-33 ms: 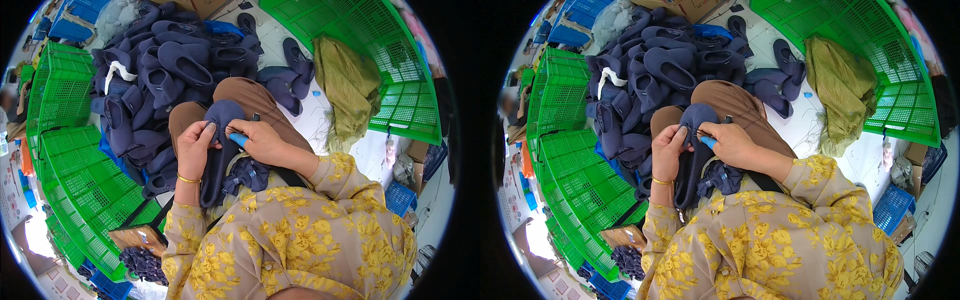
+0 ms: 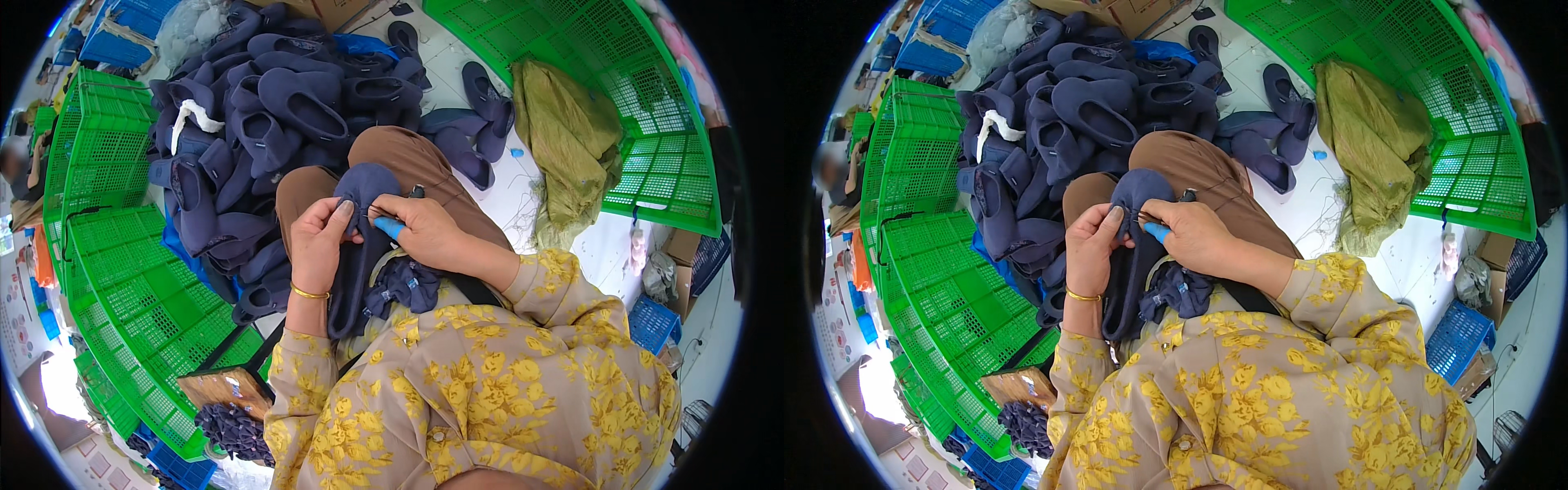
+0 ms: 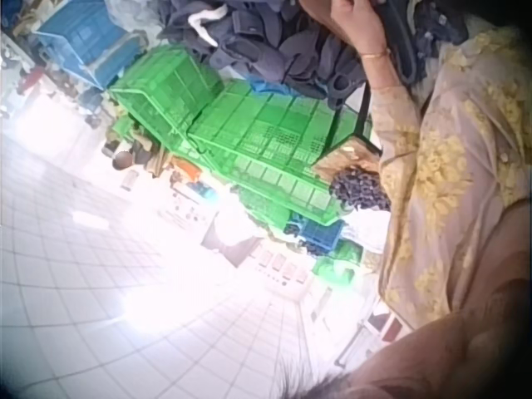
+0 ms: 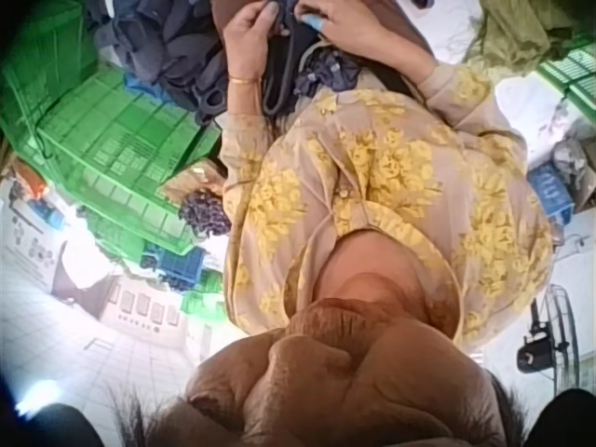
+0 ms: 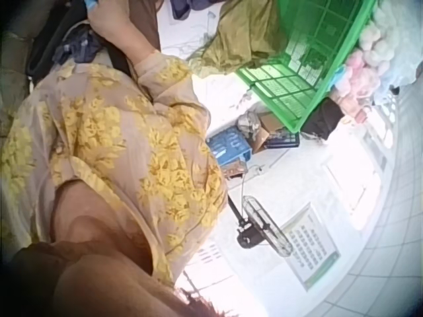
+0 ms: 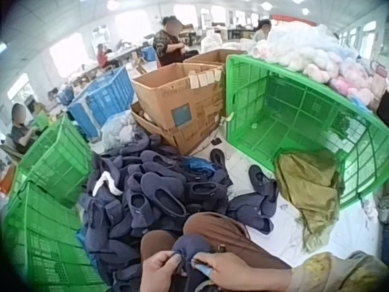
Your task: The person sits on the floor and uses a blue utility knife to trim excess fabric or threads from the edges of dark blue slip-on shoes. The person handles shoes one at a time, rotating them to access different edges, and places trimmed shoes aside.
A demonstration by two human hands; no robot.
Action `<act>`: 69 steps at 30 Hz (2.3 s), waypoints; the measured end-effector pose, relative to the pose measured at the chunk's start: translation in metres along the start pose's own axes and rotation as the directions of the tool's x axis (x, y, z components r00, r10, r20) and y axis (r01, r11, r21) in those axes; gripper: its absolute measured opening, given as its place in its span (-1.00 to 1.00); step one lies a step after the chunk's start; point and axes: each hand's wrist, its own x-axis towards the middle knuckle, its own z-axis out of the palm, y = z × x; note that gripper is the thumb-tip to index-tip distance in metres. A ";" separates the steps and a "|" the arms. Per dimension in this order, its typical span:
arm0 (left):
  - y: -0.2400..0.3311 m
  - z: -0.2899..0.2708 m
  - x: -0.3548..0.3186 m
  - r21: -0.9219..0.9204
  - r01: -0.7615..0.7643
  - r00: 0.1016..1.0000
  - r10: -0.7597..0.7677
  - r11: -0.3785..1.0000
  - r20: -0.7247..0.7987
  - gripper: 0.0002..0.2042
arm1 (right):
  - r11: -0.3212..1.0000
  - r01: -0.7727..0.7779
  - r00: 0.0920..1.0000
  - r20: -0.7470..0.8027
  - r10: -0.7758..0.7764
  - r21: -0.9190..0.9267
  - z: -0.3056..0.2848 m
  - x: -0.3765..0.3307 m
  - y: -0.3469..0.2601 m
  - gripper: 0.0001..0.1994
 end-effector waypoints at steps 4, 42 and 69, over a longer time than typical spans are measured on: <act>0.002 0.002 -0.001 -0.024 0.024 1.000 -0.024 0.999 -0.003 -0.84 | 0.999 -0.032 0.999 -0.004 0.032 -0.016 0.000 -0.002 -0.004 -0.83; -0.007 0.003 -0.004 -0.069 0.060 0.998 -0.059 0.996 0.015 -0.85 | 0.978 0.184 0.978 -0.079 -0.192 -0.102 0.017 0.016 -0.002 -0.77; -0.005 0.013 -0.006 0.089 -0.016 0.996 0.023 0.996 -0.084 -0.84 | 0.549 0.019 1.000 -0.016 -0.010 0.836 -0.054 0.038 -0.064 -0.86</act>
